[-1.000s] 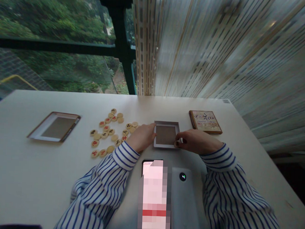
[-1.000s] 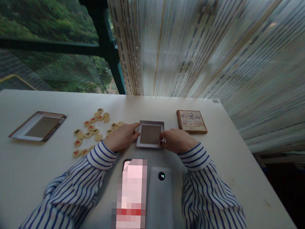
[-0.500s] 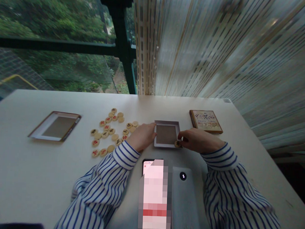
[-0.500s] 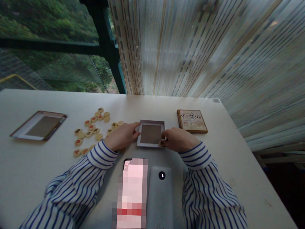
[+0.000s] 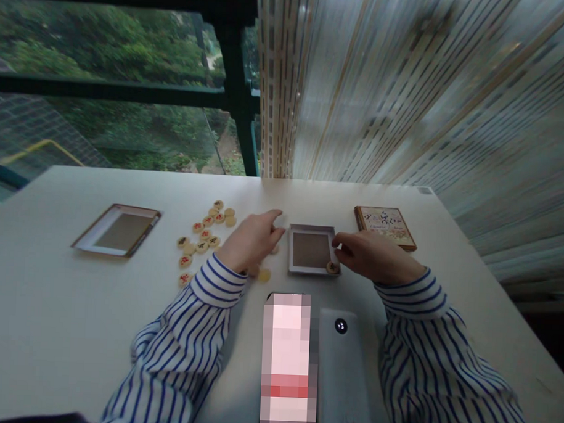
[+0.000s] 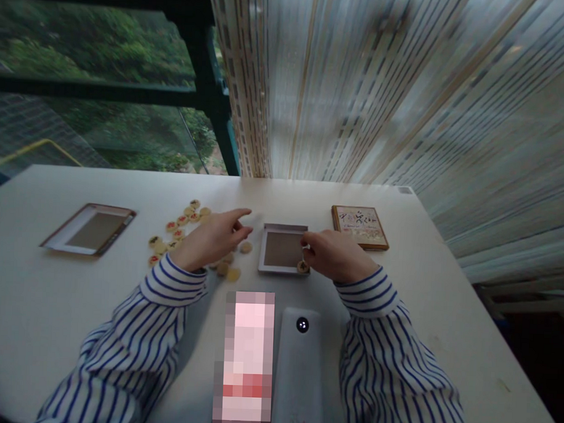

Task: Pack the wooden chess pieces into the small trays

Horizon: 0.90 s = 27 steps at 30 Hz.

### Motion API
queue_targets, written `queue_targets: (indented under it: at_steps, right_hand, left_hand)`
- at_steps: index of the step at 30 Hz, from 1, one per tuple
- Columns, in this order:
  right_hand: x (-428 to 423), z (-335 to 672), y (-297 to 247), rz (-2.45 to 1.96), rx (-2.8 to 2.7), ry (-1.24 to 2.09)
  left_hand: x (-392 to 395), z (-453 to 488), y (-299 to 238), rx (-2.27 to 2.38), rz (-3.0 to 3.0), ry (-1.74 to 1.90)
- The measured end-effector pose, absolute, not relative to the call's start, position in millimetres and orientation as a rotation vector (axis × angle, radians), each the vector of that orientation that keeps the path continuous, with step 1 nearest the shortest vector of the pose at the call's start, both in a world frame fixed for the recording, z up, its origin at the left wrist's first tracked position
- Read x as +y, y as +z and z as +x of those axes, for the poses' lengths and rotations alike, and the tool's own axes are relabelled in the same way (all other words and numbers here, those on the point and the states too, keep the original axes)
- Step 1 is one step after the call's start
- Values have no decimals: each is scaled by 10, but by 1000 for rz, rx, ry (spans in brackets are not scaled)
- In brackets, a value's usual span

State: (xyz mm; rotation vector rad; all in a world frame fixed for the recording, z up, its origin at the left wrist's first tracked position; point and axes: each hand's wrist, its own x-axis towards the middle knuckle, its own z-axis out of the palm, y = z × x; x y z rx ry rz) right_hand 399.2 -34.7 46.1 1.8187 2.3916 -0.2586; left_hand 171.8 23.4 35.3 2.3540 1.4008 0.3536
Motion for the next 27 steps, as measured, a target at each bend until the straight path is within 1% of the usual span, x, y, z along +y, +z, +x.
queue_targets:
  at_steps: [6,12,16,21,27]
  right_hand:
    - [-390,3919,536,1813,2595,-199]
    - [-453,3779,578,1733,2816,-231]
    - [-494,3669,576,1676,2877,-238]
    - [-532,3543,524,1589,2943,-223]
    - [-536,3399,460,1537,2950,-186]
  left_hand:
    - [187,1416,646,1482,2273,750]
    - [-24,1070,763,1606,2136,1044]
    - [-203,828,644,1759,1984,1154]
    - [-372,530,327,1881,1832,1252]
    - [-494,328,83,1905,1731,1308]
